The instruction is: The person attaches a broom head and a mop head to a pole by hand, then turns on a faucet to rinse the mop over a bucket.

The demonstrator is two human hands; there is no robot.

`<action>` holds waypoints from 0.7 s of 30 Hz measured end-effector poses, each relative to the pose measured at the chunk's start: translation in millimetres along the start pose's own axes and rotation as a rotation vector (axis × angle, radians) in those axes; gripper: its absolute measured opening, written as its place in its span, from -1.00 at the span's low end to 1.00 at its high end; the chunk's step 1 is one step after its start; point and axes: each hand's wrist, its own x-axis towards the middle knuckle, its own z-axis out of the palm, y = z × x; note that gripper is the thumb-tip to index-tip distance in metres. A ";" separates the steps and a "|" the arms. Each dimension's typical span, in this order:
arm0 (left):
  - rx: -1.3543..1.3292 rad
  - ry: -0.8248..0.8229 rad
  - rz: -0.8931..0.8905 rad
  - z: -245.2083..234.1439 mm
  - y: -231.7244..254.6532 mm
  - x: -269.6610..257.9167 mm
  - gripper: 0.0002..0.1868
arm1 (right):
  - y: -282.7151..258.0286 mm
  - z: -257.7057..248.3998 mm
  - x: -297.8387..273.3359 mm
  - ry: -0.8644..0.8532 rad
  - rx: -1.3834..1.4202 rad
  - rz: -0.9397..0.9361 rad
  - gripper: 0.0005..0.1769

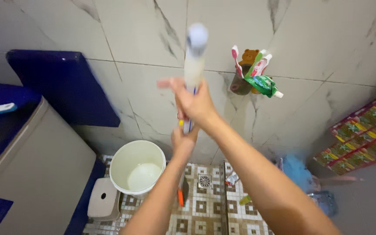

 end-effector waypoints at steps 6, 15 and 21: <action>-0.148 0.149 0.211 -15.7 136.9 -16.9 -0.49 | -109.7 -6.9 17.6 0.164 -0.027 -0.381 -0.66; -0.155 -0.002 0.403 -29.2 169.1 -45.2 -0.49 | -147.3 -17.1 -7.4 0.311 -0.002 -0.316 -0.62; 0.007 0.038 0.209 -18.4 41.0 -18.4 -0.61 | -43.1 10.9 2.7 0.133 -0.026 0.033 -0.51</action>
